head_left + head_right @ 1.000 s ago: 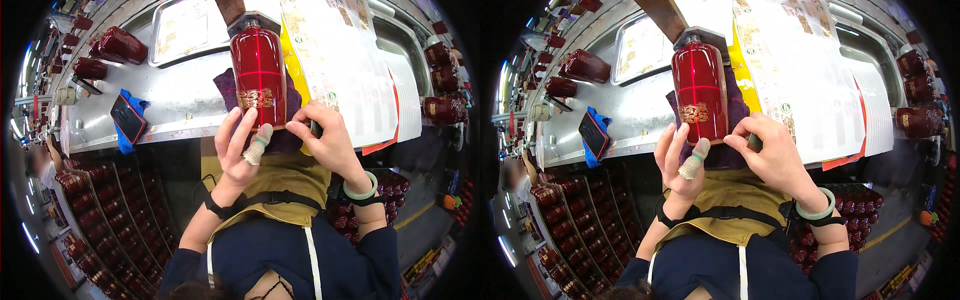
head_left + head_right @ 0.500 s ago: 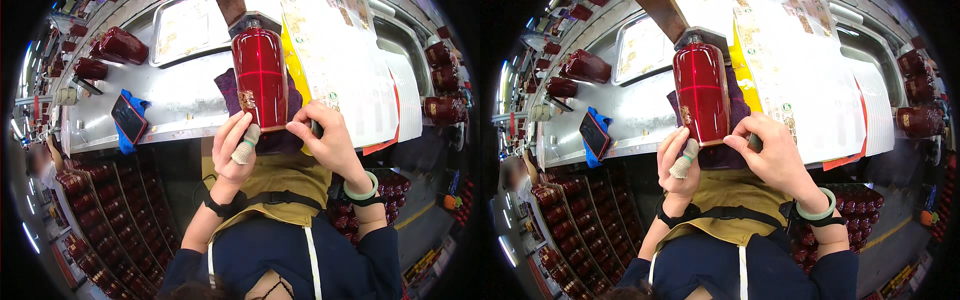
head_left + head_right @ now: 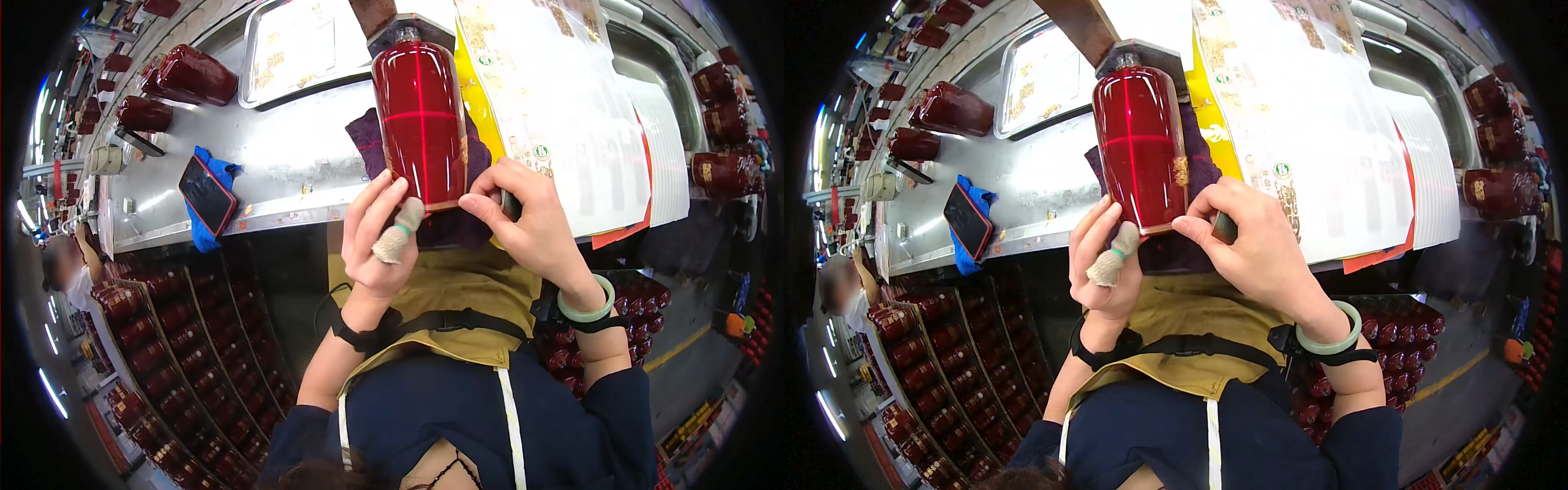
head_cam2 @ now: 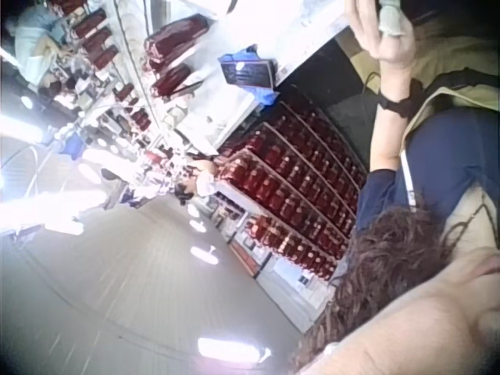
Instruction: The recorder labels red liquor bottles on an industrial assembly line, using a handheld tool to smooth and align labels.
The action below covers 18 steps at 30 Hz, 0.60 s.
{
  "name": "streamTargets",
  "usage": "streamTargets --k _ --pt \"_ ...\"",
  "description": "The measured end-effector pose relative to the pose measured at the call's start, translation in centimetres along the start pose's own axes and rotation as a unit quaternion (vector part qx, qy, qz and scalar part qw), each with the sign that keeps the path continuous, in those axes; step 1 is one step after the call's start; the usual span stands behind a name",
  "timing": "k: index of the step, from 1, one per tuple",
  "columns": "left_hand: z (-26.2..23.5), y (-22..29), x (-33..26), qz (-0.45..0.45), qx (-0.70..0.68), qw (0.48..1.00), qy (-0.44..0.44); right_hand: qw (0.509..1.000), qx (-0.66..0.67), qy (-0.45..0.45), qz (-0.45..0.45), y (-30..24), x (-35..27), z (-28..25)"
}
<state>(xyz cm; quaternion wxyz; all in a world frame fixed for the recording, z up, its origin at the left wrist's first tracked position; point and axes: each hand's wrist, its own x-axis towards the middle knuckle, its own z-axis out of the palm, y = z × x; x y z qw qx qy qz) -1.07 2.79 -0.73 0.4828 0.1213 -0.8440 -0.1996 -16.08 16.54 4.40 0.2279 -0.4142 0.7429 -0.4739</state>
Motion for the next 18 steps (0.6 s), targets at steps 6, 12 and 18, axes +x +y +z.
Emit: streamTargets --k 6,12,18 --pt "-0.1 -0.9 -0.9 0.023 -0.011 1.0 -0.006 1.0 0.011 -0.002 -0.006 -0.4 0.0 -0.1" --pt "-0.1 -0.5 -1.0 0.044 0.006 0.999 -0.004 1.0 0.003 -0.005 -0.001 -0.2 0.0 0.0" --pt "0.1 0.3 -0.6 0.048 0.047 0.998 -0.012 1.0 -0.002 0.001 -0.004 0.0 0.1 0.2"
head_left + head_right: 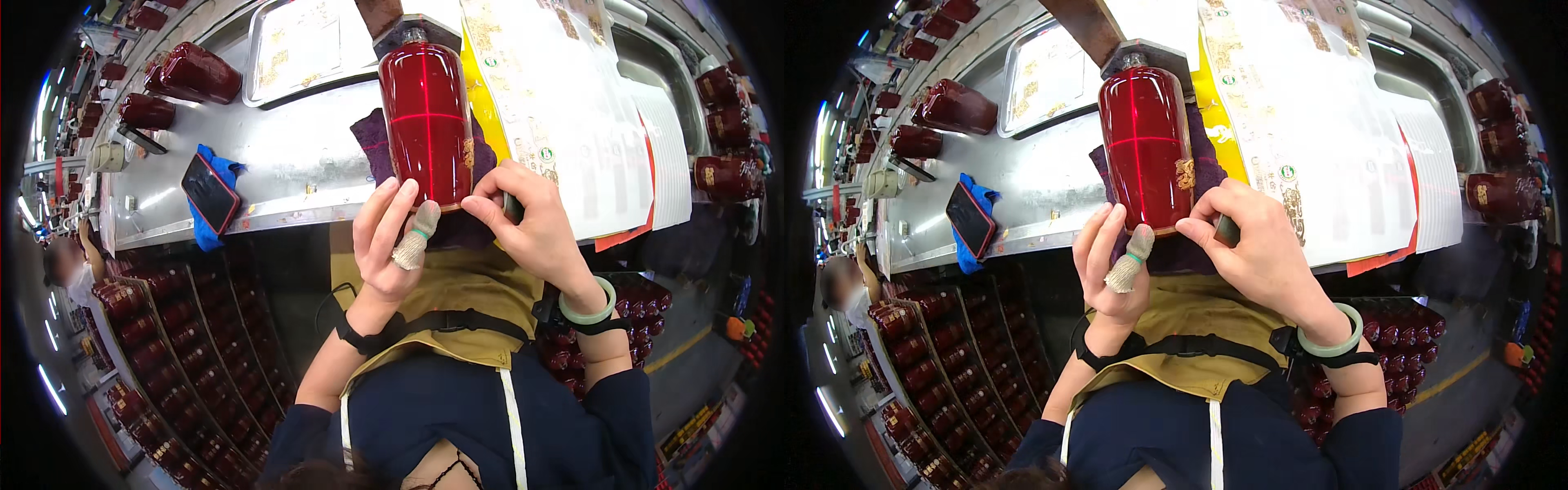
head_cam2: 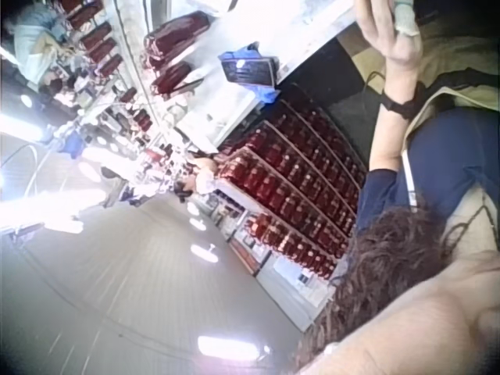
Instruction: The recorder labels red liquor bottles on an industrial assembly line, using a handheld tool to smooth and align labels.
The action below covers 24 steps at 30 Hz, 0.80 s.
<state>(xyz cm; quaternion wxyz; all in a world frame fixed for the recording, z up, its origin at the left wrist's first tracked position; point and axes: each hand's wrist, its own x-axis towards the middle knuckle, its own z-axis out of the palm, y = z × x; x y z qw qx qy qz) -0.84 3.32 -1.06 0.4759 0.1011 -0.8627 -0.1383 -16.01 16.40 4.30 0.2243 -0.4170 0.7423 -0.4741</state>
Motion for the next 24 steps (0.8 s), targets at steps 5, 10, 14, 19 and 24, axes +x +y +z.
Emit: streamTargets --k 5,10,14,19,24 --pt "0.0 0.3 0.6 0.024 0.032 0.999 -0.006 1.0 0.005 -0.003 0.005 0.1 0.0 0.1" --pt "0.0 0.0 0.6 0.005 -0.024 1.0 -0.012 1.0 -0.005 0.018 0.008 0.3 -0.1 0.0" --pt "0.5 -0.8 -0.7 -0.006 -0.049 0.998 0.035 0.998 0.008 0.04 0.051 0.8 -0.4 -0.2" --pt "0.4 -0.5 -0.8 -0.07 -0.086 0.993 0.03 0.983 0.139 0.044 0.108 -0.5 -0.6 1.6" --pt "0.3 -0.6 -0.7 -0.074 -0.084 0.993 0.02 0.981 0.145 0.041 0.12 0.3 -0.5 2.1"
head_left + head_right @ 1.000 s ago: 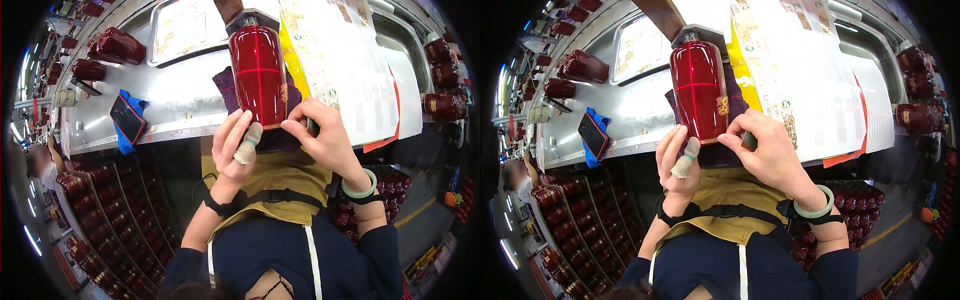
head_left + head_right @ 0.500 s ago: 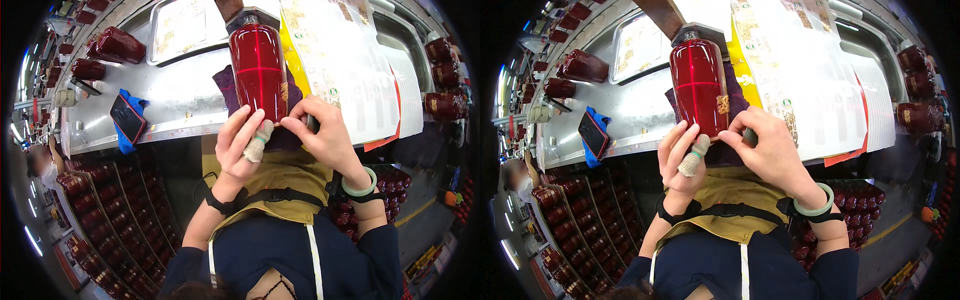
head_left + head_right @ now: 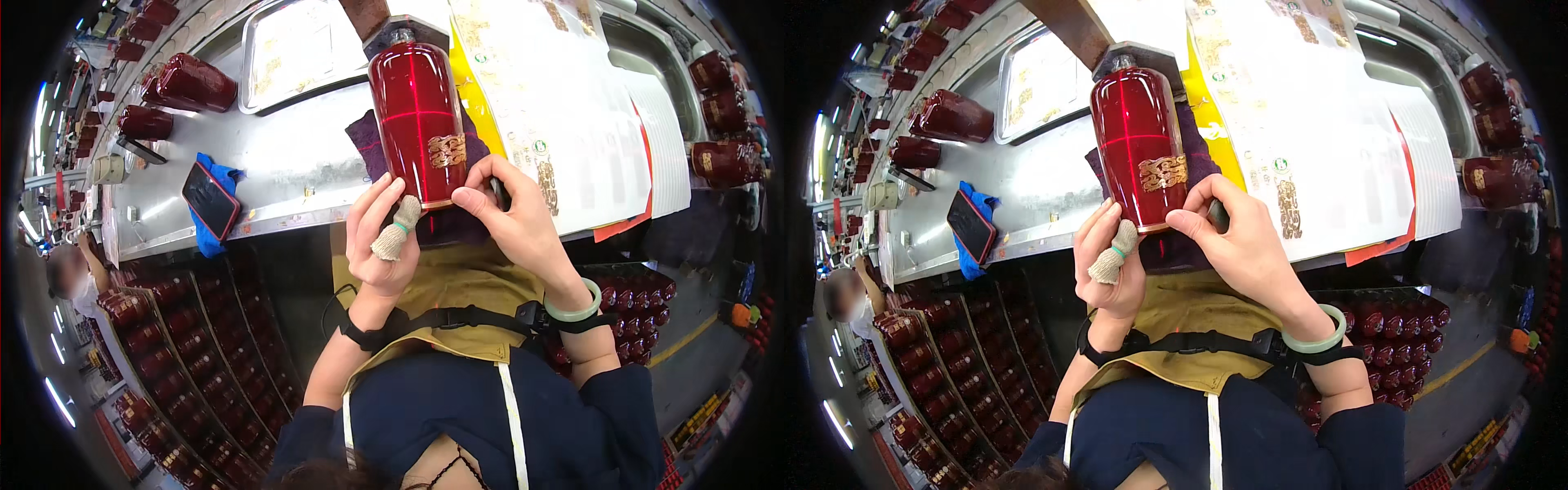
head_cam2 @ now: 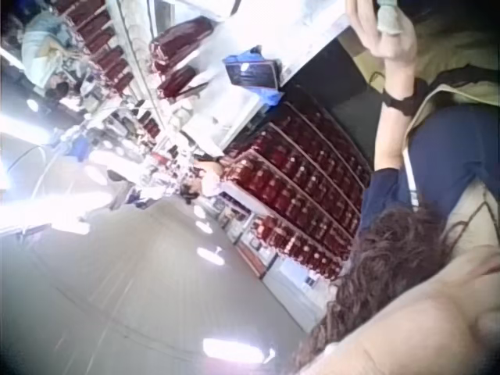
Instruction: The recorder labels red liquor bottles on an industrial assembly line, using a handheld tool to smooth and align labels.
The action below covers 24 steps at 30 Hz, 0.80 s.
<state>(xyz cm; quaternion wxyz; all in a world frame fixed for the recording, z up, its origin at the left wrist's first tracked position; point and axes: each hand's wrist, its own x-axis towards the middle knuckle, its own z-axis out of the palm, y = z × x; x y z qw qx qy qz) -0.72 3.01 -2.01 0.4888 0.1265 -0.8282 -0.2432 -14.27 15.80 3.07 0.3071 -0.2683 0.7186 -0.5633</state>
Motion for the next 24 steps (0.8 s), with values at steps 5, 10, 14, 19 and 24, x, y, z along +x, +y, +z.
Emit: streamTargets --k 5,10,14,19,24 --pt "0.2 0.2 0.0 0.0 0.01 1.0 0.01 0.999 0.013 -0.019 0.031 0.6 0.3 -0.3" --pt "0.1 0.7 0.6 0.021 0.044 0.999 -0.016 1.0 0.023 -0.002 0.002 0.1 0.5 -0.2" --pt "0.6 1.2 1.1 0.062 0.062 0.996 -0.022 0.999 0.036 0.035 -0.003 0.1 -0.4 -0.1" --pt "-0.8 0.8 -1.1 0.059 0.129 0.988 -0.055 0.998 0.058 0.0 0.029 1.1 -0.6 0.5" --pt "-0.1 0.9 -2.3 -0.026 0.093 0.994 -0.046 0.998 0.067 0.004 -0.006 2.2 -0.9 0.1"
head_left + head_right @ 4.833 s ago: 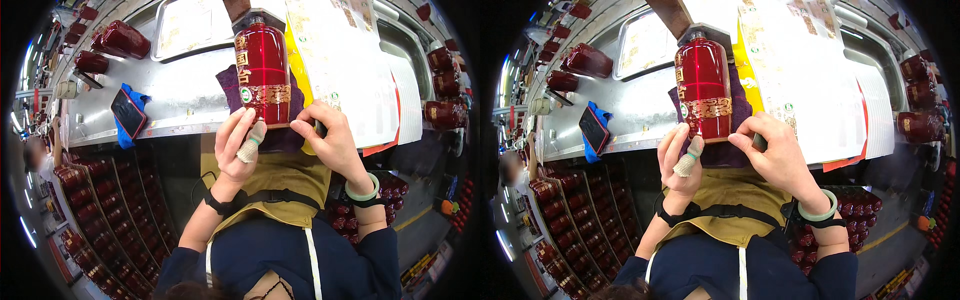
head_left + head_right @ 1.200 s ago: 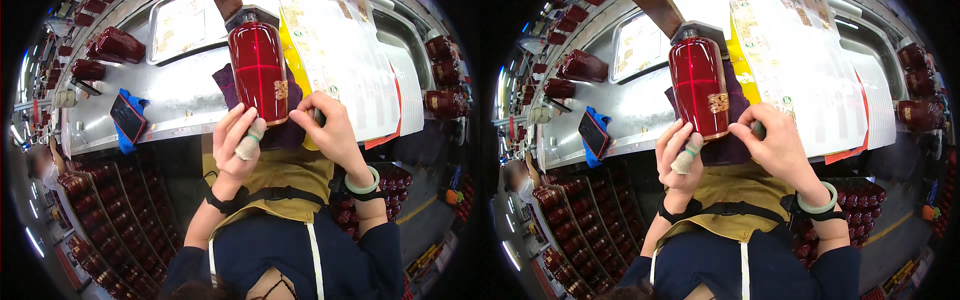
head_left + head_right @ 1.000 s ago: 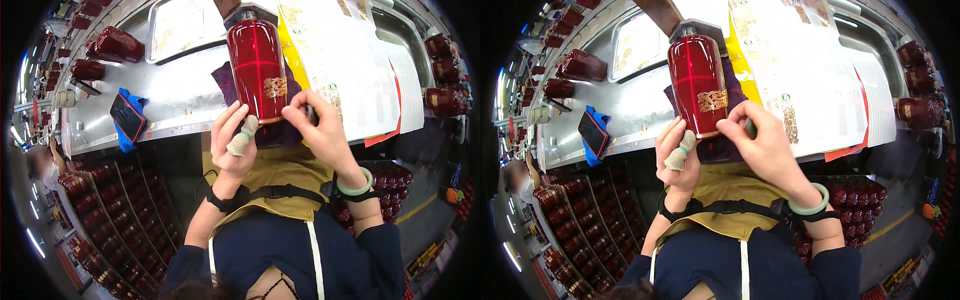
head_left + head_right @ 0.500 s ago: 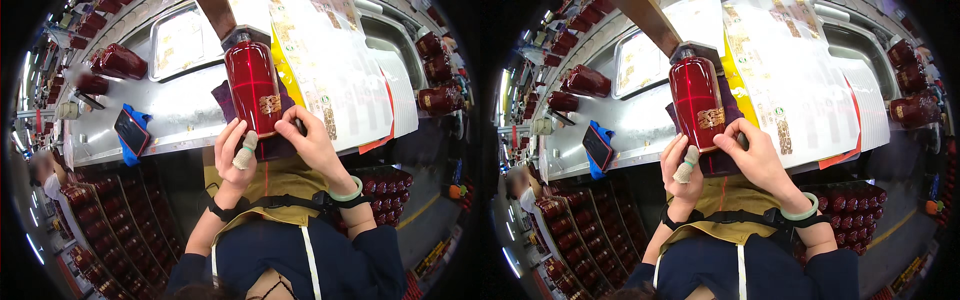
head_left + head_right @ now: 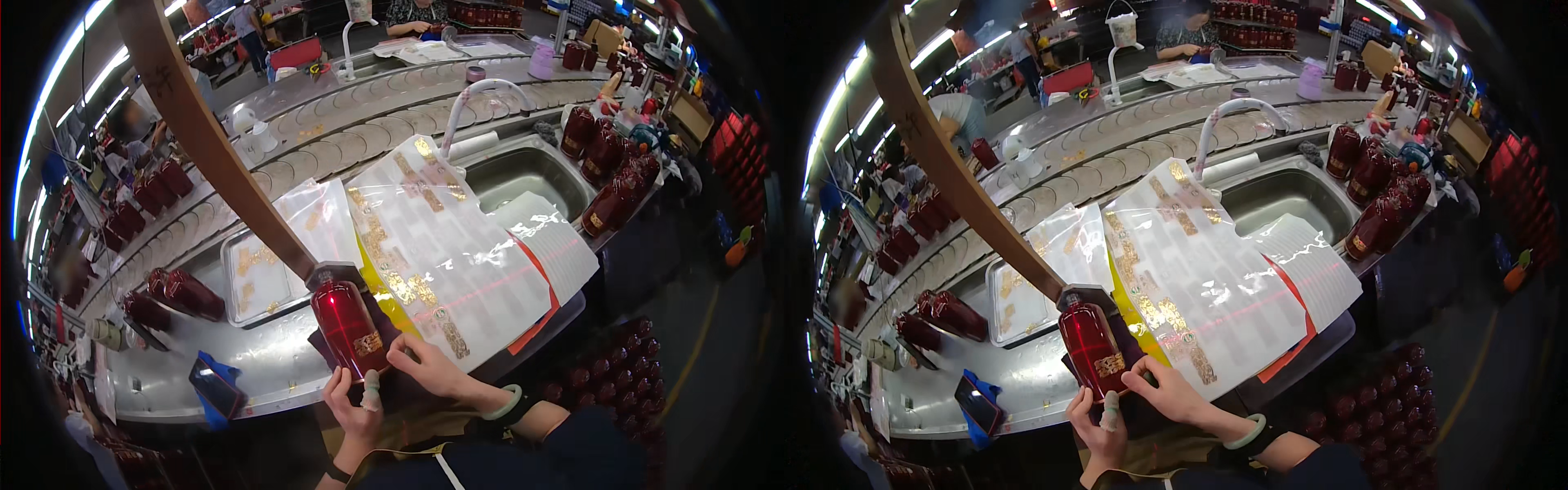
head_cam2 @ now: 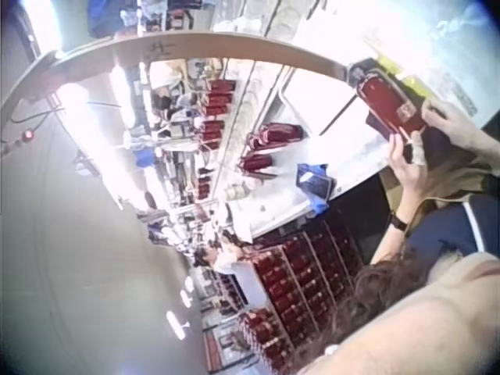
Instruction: The recorder labels red liquor bottles on an industrial assembly line, using a handheld tool to smooth and align labels.
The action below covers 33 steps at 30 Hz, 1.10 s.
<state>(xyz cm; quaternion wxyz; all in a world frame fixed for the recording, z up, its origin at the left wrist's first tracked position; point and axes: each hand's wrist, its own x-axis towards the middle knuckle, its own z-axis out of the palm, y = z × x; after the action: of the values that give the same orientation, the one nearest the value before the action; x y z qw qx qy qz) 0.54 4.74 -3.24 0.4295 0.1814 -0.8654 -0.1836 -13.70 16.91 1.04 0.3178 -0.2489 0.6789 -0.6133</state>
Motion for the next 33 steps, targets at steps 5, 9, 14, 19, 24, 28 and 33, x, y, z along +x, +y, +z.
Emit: streamTargets --k 5,9,14,19,24,28,33 --pt "0.2 0.5 1.1 0.078 0.078 0.993 -0.03 0.996 0.084 0.002 -0.007 1.2 0.1 -0.3" --pt "0.8 -0.3 0.4 0.023 0.037 0.998 -0.036 0.995 0.103 -0.013 -0.004 0.9 0.3 -0.6" --pt "0.6 0.3 0.9 0.022 0.037 0.998 -0.047 0.989 0.143 -0.019 -0.013 0.9 0.4 -0.9" --pt "0.4 0.5 0.8 0.014 0.053 0.998 -0.041 0.986 0.168 -0.01 -0.009 1.7 -0.3 -0.6" --pt "0.8 0.4 -0.2 0.053 0.138 0.989 -0.023 0.99 0.137 0.023 -0.004 1.3 -1.5 -0.1" --pt "1.7 2.5 -0.3 -0.084 0.077 0.993 0.012 0.992 0.093 0.077 -0.03 0.8 -1.6 -0.5" --pt "-1.1 1.2 2.6 0.035 0.0 0.996 -0.083 0.977 0.006 0.203 -0.073 -0.2 -1.3 -2.4"
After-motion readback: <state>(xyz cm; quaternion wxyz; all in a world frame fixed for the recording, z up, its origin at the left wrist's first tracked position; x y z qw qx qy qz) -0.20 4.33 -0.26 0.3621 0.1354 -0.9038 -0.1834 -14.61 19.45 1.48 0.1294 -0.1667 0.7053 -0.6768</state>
